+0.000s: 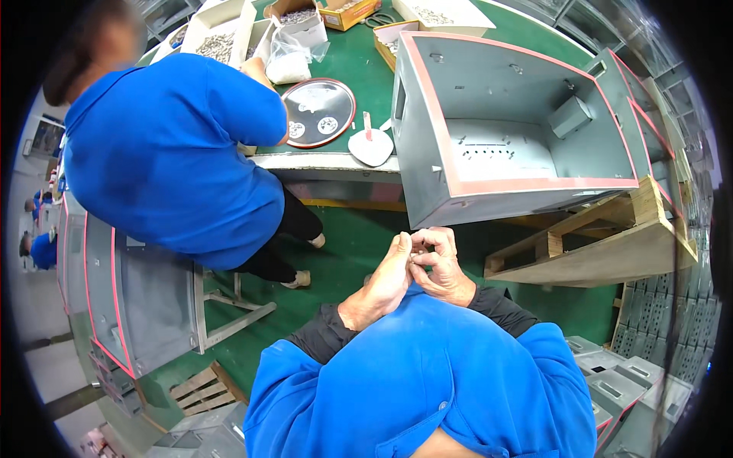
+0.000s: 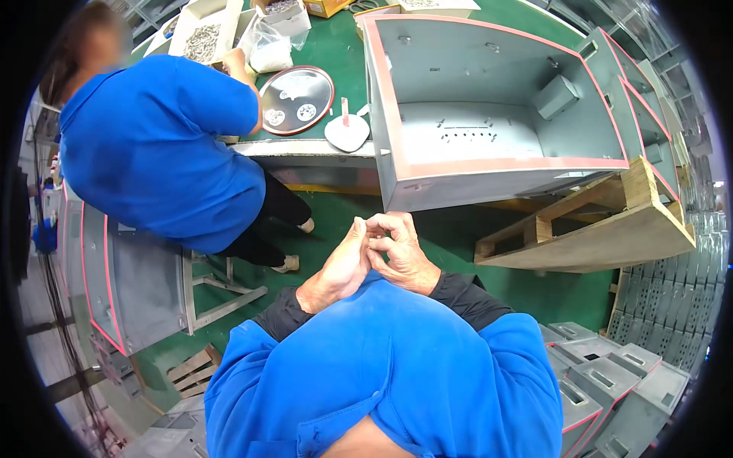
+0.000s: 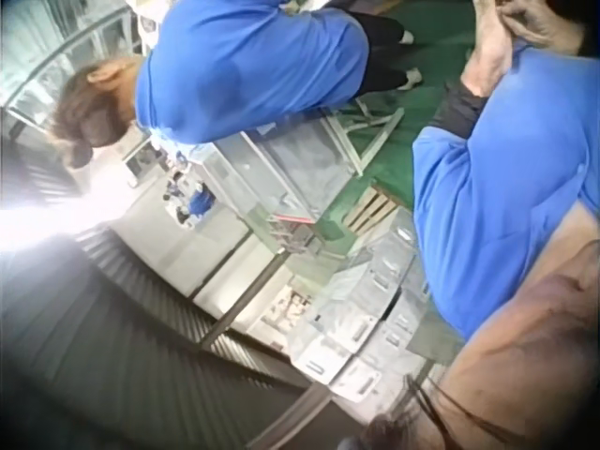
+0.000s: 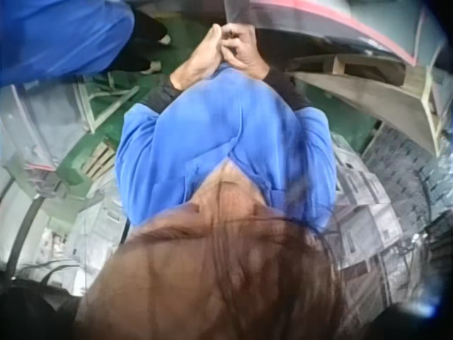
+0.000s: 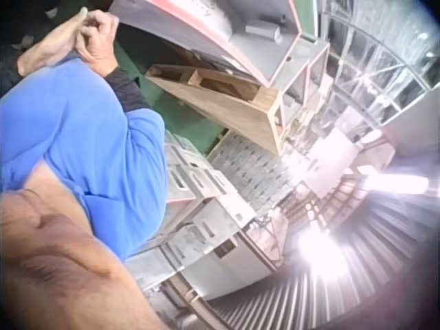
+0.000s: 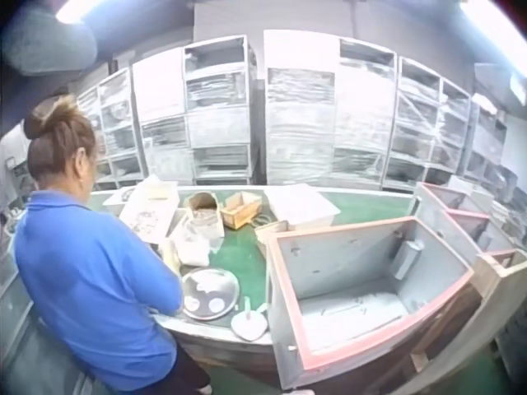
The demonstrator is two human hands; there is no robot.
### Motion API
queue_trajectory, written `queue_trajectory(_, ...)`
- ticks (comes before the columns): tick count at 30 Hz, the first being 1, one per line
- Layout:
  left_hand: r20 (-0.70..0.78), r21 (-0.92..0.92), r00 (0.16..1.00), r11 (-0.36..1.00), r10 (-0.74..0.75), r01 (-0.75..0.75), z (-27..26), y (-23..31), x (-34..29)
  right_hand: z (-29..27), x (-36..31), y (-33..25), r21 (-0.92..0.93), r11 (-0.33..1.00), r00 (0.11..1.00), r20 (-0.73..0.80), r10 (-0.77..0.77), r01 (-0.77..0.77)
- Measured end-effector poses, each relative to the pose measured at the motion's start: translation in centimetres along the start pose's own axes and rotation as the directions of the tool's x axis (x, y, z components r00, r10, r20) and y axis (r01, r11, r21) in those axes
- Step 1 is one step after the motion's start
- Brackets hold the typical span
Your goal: The person assembles a gray metal cabinet by hand, repeatedly inserting and tightening screws into the frame. They handle the cabinet, pick up screws from a tray, and use their hands to secure the components together on a green workbench.
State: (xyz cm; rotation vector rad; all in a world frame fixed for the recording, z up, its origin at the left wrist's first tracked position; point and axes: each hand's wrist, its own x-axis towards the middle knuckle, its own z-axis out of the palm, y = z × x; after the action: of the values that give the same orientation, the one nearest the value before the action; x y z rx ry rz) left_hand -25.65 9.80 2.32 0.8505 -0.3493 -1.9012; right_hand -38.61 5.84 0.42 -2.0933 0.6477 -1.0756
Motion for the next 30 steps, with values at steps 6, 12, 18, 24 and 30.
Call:
queue_trajectory(6, 0.119, 0.089, 0.993, 0.995, 0.024, -0.034, -0.3, 0.1, 0.0, 1.0, -0.1, -0.8, 0.510, 0.832, 0.923, -0.168, 0.347, -0.220)
queue_trajectory(12, 0.203, 0.156, 0.969, 0.972, 0.142, -0.175, -0.2, 0.2, 0.2, 1.3, 0.3, -0.5, 0.613, 0.784, 0.904, -0.273, 0.330, -0.101)
queue_trajectory(18, 0.238, 0.293, 0.928, 0.890, 0.286, -0.349, -0.1, 0.2, 1.1, 0.4, 0.6, -1.2, 0.696, 0.712, 0.914, -0.226, 0.336, -0.089)
queue_trajectory(24, 0.192, 0.076, 0.956, 0.968, 0.221, -0.240, -0.1, -0.1, 1.1, -0.1, 0.8, -1.5, 0.740, 0.665, 0.886, -0.238, 0.397, -0.099)
queue_trajectory(30, 0.202, 0.233, 0.965, 0.948, 0.168, -0.214, -0.3, -0.4, 1.2, -0.4, 0.3, -1.5, 0.759, 0.638, 0.891, -0.193, 0.412, -0.130)
